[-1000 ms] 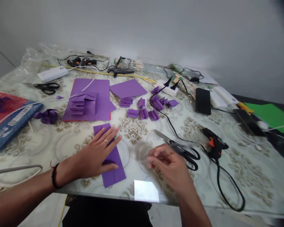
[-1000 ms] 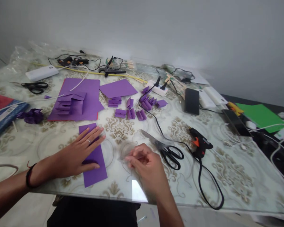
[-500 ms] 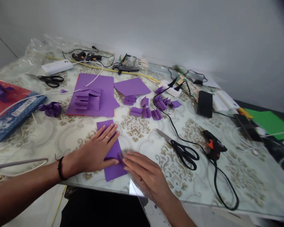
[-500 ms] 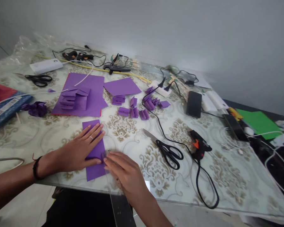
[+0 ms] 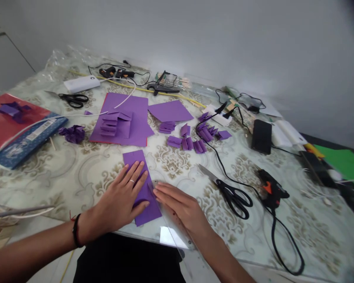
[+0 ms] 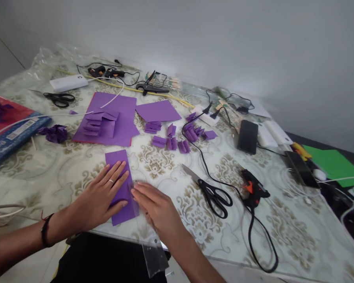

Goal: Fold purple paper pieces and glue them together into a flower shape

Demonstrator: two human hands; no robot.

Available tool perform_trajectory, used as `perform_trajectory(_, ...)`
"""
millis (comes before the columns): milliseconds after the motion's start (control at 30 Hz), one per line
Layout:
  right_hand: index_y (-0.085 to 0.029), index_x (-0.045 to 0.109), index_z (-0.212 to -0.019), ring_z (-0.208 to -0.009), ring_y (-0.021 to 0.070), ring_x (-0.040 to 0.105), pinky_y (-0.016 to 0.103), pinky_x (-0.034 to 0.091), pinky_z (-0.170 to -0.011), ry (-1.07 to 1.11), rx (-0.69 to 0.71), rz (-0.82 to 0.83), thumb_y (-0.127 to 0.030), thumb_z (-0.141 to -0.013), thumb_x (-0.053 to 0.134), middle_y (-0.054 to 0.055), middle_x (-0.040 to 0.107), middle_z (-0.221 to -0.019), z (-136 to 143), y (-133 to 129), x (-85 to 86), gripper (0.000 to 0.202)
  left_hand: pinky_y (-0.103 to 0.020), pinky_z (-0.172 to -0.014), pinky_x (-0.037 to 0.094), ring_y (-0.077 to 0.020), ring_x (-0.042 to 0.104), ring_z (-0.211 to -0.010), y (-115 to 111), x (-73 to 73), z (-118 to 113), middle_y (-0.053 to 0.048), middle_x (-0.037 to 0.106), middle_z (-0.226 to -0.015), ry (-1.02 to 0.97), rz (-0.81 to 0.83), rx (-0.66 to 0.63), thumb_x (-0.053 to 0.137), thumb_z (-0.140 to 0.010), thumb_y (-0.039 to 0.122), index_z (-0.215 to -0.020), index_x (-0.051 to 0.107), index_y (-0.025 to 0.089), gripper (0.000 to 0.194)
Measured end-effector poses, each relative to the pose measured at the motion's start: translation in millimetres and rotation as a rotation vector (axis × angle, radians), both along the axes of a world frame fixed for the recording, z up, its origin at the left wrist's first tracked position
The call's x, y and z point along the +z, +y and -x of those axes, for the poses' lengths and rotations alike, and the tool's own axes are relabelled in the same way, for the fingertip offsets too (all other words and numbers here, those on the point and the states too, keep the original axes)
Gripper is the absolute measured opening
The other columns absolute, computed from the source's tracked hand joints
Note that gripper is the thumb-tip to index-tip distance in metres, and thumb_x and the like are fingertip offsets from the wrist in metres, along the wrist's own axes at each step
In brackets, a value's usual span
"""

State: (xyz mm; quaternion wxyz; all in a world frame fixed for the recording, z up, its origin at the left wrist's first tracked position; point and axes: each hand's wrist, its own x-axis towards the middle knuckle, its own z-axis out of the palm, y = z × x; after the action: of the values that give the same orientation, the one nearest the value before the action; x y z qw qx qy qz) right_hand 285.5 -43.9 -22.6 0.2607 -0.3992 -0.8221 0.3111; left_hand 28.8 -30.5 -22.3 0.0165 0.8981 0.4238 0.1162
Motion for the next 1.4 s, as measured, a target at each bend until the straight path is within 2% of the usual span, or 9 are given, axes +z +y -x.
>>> perform_trajectory(133,-0.028,0.071,-0.145,-0.141,0.0244,0.066,0.049,0.053,-0.123,0.006,-0.003,0.005,-0.027,-0.112,0.051,0.007,0.07,-0.149,0.7,19.6,0.5,0.039,-0.064,-0.132,0.03,-0.0462,0.027,-0.164,-0.4,5.8,-0.4,-0.034,0.031,-0.173,-0.024,0.044,-0.004,0.059,-0.106,0.05,-0.138,0.066,0.003,0.057)
perform_trajectory(233,-0.029,0.073,-0.142,-0.138,0.0239,0.068,0.049,0.054,-0.122,0.044,0.002,-0.017,-0.026,-0.112,0.051,0.007,0.073,-0.146,3.4,32.9,-0.2,0.038,-0.065,-0.133,0.029,-0.0469,0.024,-0.165,-1.9,6.9,-0.6,-0.033,0.026,-0.175,-0.042,0.067,-0.009,0.06,-0.105,0.047,-0.128,0.069,0.005,0.048)
perform_trajectory(400,-0.03,0.074,-0.142,-0.135,0.0259,0.07,0.047,0.056,-0.121,0.158,0.055,-0.048,-0.025,-0.11,0.056,0.006,0.074,-0.143,11.8,53.9,-3.5,0.037,-0.064,-0.134,0.028,-0.0453,0.023,-0.166,-1.9,6.3,-0.8,-0.029,0.025,-0.177,-0.07,0.085,-0.006,0.062,-0.104,0.045,-0.125,0.068,0.009,0.042)
perform_trajectory(500,-0.03,0.075,-0.141,-0.133,0.0257,0.072,0.048,0.057,-0.119,0.136,0.072,-0.114,-0.023,-0.111,0.054,0.006,0.076,-0.14,17.4,67.4,0.2,0.037,-0.065,-0.134,0.028,-0.0463,0.023,-0.166,-1.1,7.3,-0.9,-0.028,0.026,-0.177,-0.07,0.096,-0.007,0.062,-0.104,0.043,-0.122,0.068,0.01,0.038)
perform_trajectory(600,-0.029,0.077,-0.138,-0.13,0.0245,0.074,0.046,0.058,-0.117,0.084,0.081,-0.104,-0.021,-0.11,0.055,0.006,0.077,-0.139,21.4,77.6,6.8,0.036,-0.066,-0.133,0.028,-0.047,0.024,-0.166,-1.0,8.6,-1.0,-0.028,0.026,-0.177,-0.075,0.101,-0.012,0.062,-0.104,0.042,-0.122,0.067,0.01,0.037)
perform_trajectory(733,-0.03,0.078,-0.135,-0.127,0.023,0.075,0.044,0.059,-0.116,0.07,0.085,-0.081,-0.02,-0.109,0.056,0.004,0.077,-0.139,23.2,82.3,10.0,0.036,-0.067,-0.132,0.03,-0.0492,0.022,-0.165,-1.6,9.3,-1.1,-0.03,0.022,-0.178,-0.102,0.114,0.006,0.065,-0.103,0.041,-0.119,0.068,0.01,0.035)
perform_trajectory(1033,-0.031,0.08,-0.132,-0.128,0.0229,0.074,0.044,0.058,-0.118,0.09,0.066,-0.096,-0.022,-0.109,0.056,0.004,0.078,-0.137,32.5,97.9,1.0,0.034,-0.068,-0.132,0.031,-0.0509,0.021,-0.165,-1.3,9.8,-0.8,-0.028,0.017,-0.18,-0.098,0.129,0.002,0.066,-0.103,0.042,-0.121,0.067,0.012,0.036)
perform_trajectory(1267,-0.027,0.083,-0.125,-0.121,0.0227,0.078,0.04,0.06,-0.114,0.073,0.064,-0.096,-0.022,-0.109,0.058,0.005,0.081,-0.131,42.2,112.5,10.0,0.031,-0.067,-0.133,0.03,-0.051,0.023,-0.164,-1.2,8.9,-1.0,-0.029,0.021,-0.178,-0.085,0.112,0.004,0.065,-0.103,0.043,-0.124,0.067,0.012,0.038)
perform_trajectory(1400,-0.026,0.084,-0.123,-0.122,0.0239,0.077,0.042,0.058,-0.116,0.077,0.045,-0.105,-0.024,-0.109,0.058,0.006,0.081,-0.13,47.7,118.8,6.6,0.03,-0.068,-0.131,0.031,-0.0515,0.024,-0.164,-2.1,9.9,-1.0,-0.032,0.026,-0.176,-0.072,0.11,0.001,0.064,-0.104,0.044,-0.121,0.068,0.011,0.037)
